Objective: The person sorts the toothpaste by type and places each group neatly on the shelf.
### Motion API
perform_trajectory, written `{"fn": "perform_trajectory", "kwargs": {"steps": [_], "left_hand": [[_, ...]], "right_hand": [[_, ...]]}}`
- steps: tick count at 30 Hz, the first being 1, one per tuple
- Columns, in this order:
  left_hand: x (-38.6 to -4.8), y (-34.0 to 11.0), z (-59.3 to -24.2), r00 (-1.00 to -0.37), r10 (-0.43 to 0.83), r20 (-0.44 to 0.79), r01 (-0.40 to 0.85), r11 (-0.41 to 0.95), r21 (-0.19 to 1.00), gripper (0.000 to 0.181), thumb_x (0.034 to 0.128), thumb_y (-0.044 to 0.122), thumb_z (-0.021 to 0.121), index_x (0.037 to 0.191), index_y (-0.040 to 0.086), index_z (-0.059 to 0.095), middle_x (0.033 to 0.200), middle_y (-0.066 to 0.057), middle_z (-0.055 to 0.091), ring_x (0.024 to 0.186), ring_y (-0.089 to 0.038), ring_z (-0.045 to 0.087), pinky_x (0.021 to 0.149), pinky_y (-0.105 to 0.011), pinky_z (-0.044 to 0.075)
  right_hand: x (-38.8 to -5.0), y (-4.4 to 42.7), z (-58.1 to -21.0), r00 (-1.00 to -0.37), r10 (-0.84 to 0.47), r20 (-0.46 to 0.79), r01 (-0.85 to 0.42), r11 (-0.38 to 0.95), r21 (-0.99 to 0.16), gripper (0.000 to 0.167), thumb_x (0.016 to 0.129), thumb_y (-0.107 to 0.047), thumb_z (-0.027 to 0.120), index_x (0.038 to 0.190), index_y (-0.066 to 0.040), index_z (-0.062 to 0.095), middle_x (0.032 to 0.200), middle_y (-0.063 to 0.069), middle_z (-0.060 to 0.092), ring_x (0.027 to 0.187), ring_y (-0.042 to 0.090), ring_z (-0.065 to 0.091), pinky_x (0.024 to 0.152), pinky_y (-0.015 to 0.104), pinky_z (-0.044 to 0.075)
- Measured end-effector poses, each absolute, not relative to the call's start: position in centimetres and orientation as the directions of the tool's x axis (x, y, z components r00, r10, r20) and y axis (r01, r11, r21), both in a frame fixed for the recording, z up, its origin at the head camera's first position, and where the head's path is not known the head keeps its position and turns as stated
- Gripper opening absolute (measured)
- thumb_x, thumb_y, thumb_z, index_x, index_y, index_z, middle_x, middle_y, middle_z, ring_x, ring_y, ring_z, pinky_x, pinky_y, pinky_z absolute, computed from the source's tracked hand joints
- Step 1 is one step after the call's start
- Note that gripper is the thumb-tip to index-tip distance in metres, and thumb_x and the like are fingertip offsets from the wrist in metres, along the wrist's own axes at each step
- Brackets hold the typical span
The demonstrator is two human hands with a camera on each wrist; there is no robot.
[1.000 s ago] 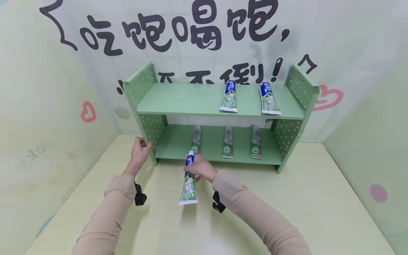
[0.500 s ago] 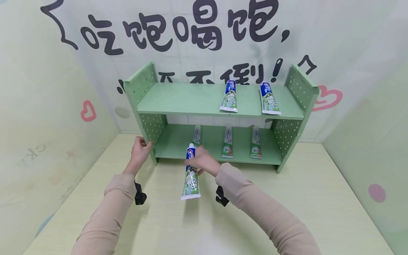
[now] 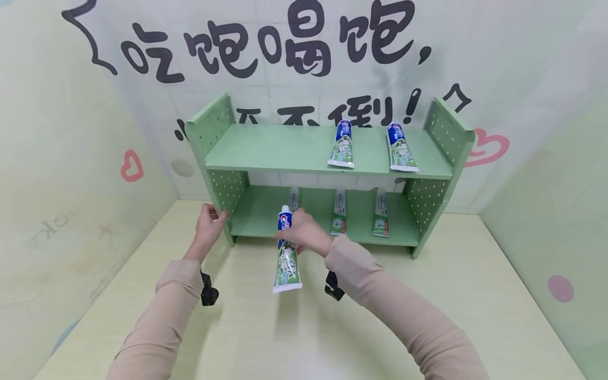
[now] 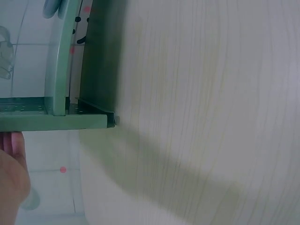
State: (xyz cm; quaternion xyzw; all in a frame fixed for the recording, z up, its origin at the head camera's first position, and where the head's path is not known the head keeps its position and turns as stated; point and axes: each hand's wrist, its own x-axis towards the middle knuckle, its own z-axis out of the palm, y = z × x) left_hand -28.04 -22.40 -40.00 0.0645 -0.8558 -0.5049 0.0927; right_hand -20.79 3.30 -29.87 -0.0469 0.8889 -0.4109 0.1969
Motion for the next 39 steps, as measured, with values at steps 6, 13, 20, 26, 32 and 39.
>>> {"fn": "perform_trajectory", "kwargs": {"steps": [6,13,20,26,32,39], "left_hand": [[-28.0,-22.4,-39.9,-0.975,-0.2,0.094,-0.014,0.484,0.875,0.04,0.0927,0.025,0.046,0.121,0.0,0.036,0.127,-0.021,0.047,0.121,-0.033,0.046,0.098,-0.045,0.043],[-27.9,-22.4,-39.9,-0.977,-0.198,0.079,-0.027,0.482,0.876,0.041,0.0932,0.026,0.046,0.123,0.001,0.035,0.129,-0.021,0.046,0.122,-0.032,0.044,0.098,-0.044,0.043],[-28.0,-22.4,-40.1,-0.978,-0.199,0.06,-0.042,0.469,0.882,0.04,0.0934,0.026,0.046,0.123,0.002,0.034,0.13,-0.019,0.046,0.123,-0.031,0.043,0.099,-0.043,0.044],[-28.1,-22.4,-40.0,-0.978,-0.2,0.065,-0.038,0.471,0.881,0.04,0.0934,0.026,0.046,0.123,0.001,0.034,0.129,-0.02,0.046,0.123,-0.031,0.043,0.099,-0.043,0.044],[-27.9,-22.4,-39.9,-0.978,-0.198,0.061,-0.041,0.472,0.881,0.04,0.0935,0.026,0.046,0.123,0.001,0.034,0.129,-0.02,0.046,0.122,-0.032,0.044,0.098,-0.043,0.044],[-27.9,-22.3,-39.9,-0.978,-0.201,0.055,-0.047,0.469,0.882,0.04,0.0937,0.026,0.046,0.123,0.002,0.034,0.129,-0.02,0.046,0.123,-0.031,0.044,0.098,-0.043,0.044]], "right_hand": [[-21.0,3.6,-28.9,-0.919,-0.251,-0.303,0.053,0.685,-0.727,0.05,0.082,-0.02,0.065,0.115,0.002,0.036,0.102,0.019,0.056,0.078,0.025,0.063,0.06,0.03,0.057],[-20.9,3.8,-27.6,-0.92,-0.255,-0.298,0.043,0.69,-0.723,0.051,0.082,-0.021,0.065,0.118,0.002,0.035,0.103,0.019,0.056,0.079,0.023,0.063,0.066,0.033,0.057],[-20.9,4.0,-26.3,-0.92,-0.26,-0.293,0.034,0.691,-0.722,0.05,0.082,-0.02,0.065,0.117,0.001,0.037,0.103,0.019,0.057,0.08,0.025,0.064,0.063,0.032,0.057],[-20.6,4.1,-24.9,-0.919,-0.279,-0.279,0.01,0.692,-0.722,0.051,0.083,-0.021,0.064,0.12,-0.001,0.037,0.105,0.017,0.058,0.082,0.025,0.064,0.061,0.03,0.057],[-20.4,4.2,-23.6,-0.919,-0.292,-0.264,-0.016,0.697,-0.717,0.048,0.083,-0.022,0.065,0.119,-0.001,0.04,0.105,0.017,0.059,0.083,0.025,0.064,0.058,0.028,0.056],[-20.6,4.6,-21.9,-0.922,-0.306,-0.237,-0.05,0.7,-0.712,0.048,0.083,-0.022,0.064,0.12,-0.001,0.042,0.105,0.016,0.059,0.083,0.025,0.064,0.058,0.027,0.056]]}}
